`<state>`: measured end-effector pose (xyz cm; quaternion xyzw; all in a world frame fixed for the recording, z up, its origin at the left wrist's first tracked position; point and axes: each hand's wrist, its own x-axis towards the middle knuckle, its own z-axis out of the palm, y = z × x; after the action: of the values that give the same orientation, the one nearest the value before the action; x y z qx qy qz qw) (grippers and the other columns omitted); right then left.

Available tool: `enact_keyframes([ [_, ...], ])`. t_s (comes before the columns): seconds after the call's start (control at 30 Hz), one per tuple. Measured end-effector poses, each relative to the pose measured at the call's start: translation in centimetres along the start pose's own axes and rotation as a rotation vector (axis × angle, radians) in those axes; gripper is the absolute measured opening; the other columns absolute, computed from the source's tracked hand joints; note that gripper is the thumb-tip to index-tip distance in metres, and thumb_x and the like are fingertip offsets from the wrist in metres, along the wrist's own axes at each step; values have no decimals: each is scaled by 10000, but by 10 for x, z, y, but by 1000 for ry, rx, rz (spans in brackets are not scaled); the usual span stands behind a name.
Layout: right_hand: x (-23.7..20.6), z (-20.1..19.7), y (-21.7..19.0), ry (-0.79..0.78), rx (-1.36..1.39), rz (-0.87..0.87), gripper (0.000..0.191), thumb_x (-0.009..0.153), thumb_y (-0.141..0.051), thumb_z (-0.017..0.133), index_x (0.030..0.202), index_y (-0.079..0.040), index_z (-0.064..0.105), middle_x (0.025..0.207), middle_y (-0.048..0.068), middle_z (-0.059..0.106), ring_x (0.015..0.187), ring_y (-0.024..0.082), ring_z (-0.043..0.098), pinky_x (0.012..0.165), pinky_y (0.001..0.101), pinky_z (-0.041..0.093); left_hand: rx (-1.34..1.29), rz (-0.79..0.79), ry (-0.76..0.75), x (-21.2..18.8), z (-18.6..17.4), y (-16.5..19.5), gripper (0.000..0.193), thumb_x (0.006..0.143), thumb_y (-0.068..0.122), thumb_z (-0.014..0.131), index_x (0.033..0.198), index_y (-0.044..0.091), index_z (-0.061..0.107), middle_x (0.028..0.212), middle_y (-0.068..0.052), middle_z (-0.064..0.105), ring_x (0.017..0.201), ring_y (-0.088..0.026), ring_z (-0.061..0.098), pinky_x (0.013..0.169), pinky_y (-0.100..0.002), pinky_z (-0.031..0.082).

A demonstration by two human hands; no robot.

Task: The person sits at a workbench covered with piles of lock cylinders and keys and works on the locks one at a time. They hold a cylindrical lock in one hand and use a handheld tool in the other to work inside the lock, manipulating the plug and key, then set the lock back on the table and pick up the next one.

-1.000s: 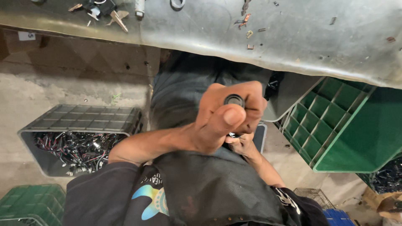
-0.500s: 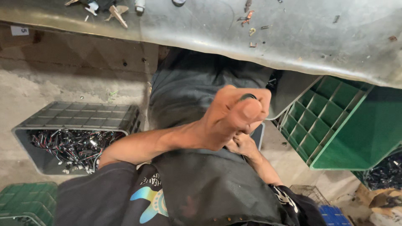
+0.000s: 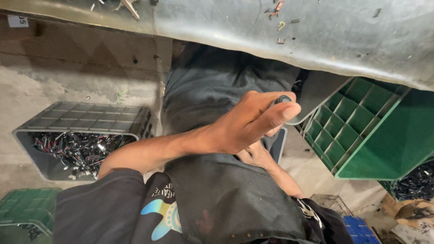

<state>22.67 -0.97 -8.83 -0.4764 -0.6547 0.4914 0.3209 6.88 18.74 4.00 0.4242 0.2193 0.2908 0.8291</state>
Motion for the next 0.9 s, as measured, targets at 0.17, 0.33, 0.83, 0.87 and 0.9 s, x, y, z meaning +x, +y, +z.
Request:
enact_keyframes([
  [0.17,-2,4,-2,-14,9,-4,354,959,-375,683,1058,-36,662,1020,92,689,974,266,694,850,385,530,-38,-32,-11,-1,4,-2,554,1126,537,428,829,69,451,693,36,367,627,-45,363,551,-252,345],
  [0.33,-4,0,-1,-24,9,-20,344,955,-359,690,1065,-35,657,1020,95,686,967,269,692,841,386,530,-27,104,-14,-6,6,9,540,1169,491,437,887,35,499,677,26,430,603,-47,403,539,-234,366],
  [0.83,-3,-1,4,-19,20,-33,323,945,-312,712,1088,-31,642,1019,102,676,945,281,685,817,388,528,-116,209,46,-23,7,18,545,1113,486,455,817,29,474,654,-5,420,542,-89,403,521,-244,314],
  [0.87,-3,-1,4,-21,20,-33,322,944,-309,713,1089,-30,641,1019,102,675,943,282,685,815,388,528,-91,209,42,-23,7,16,535,1113,469,445,815,25,479,656,-15,433,538,-93,415,520,-250,327],
  [0.9,-2,0,4,-22,22,-38,321,943,-305,715,1091,-30,640,1019,103,675,942,282,684,814,388,527,-120,232,23,-23,7,15,521,1106,448,444,808,22,473,647,-23,442,531,-100,418,516,-256,332],
])
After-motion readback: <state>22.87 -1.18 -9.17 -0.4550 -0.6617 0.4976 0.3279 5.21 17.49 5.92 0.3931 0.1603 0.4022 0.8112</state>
